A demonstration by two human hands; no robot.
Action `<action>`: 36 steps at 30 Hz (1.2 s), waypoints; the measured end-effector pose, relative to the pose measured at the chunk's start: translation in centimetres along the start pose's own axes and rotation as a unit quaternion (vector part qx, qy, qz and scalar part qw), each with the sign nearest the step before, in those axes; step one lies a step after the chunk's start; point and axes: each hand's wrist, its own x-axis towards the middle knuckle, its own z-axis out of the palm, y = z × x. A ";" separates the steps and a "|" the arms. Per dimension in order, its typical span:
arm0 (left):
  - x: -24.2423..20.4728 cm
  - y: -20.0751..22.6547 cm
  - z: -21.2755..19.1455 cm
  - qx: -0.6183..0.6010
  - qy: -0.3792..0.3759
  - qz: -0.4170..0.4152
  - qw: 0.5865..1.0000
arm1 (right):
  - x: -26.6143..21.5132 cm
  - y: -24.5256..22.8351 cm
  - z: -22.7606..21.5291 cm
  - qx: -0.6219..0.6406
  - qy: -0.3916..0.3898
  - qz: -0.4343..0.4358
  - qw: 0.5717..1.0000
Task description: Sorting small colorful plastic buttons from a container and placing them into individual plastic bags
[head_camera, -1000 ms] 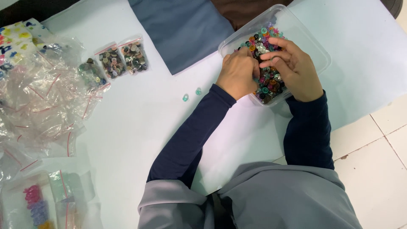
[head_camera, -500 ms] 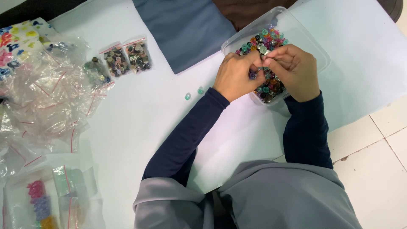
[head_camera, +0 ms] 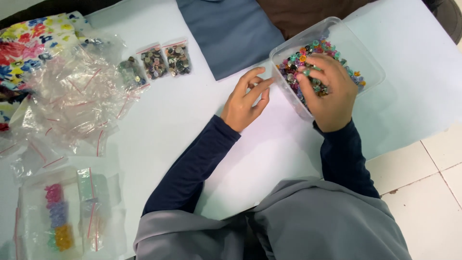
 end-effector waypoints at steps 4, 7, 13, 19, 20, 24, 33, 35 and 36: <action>-3.1 -1.7 -4.6 0.066 -0.016 0.041 0.997 | -0.2 -3.7 4.3 0.003 -0.003 -0.013 1.000; -5.6 -2.7 -8.0 0.091 -0.044 0.010 0.995 | -1.5 -3.2 8.4 0.044 -0.055 -0.023 0.997; -9.6 -4.3 -13.2 0.127 -0.112 -0.150 0.974 | -4.4 -0.9 14.8 -0.049 -0.169 -0.126 0.976; -10.2 -4.6 -14.7 0.136 -0.141 -0.216 0.957 | -5.0 0.6 17.8 -0.090 -0.176 -0.208 0.958; -9.9 -4.3 -14.8 0.138 -0.151 -0.221 0.953 | -4.8 0.5 18.1 -0.091 -0.183 -0.215 0.955; -10.2 -4.2 -15.1 0.141 -0.170 -0.224 0.949 | -4.5 0.7 18.9 -0.082 -0.200 -0.197 0.956; -10.3 -3.6 -15.9 0.128 -0.183 -0.232 0.947 | -4.9 1.4 18.6 -0.086 -0.243 -0.163 0.952; -10.3 -3.6 -16.0 0.132 -0.188 -0.230 0.946 | -4.7 1.1 17.8 -0.091 -0.249 -0.153 0.952; -10.3 -3.6 -16.0 0.135 -0.193 -0.227 0.945 | -4.5 0.9 17.4 -0.096 -0.255 -0.144 0.952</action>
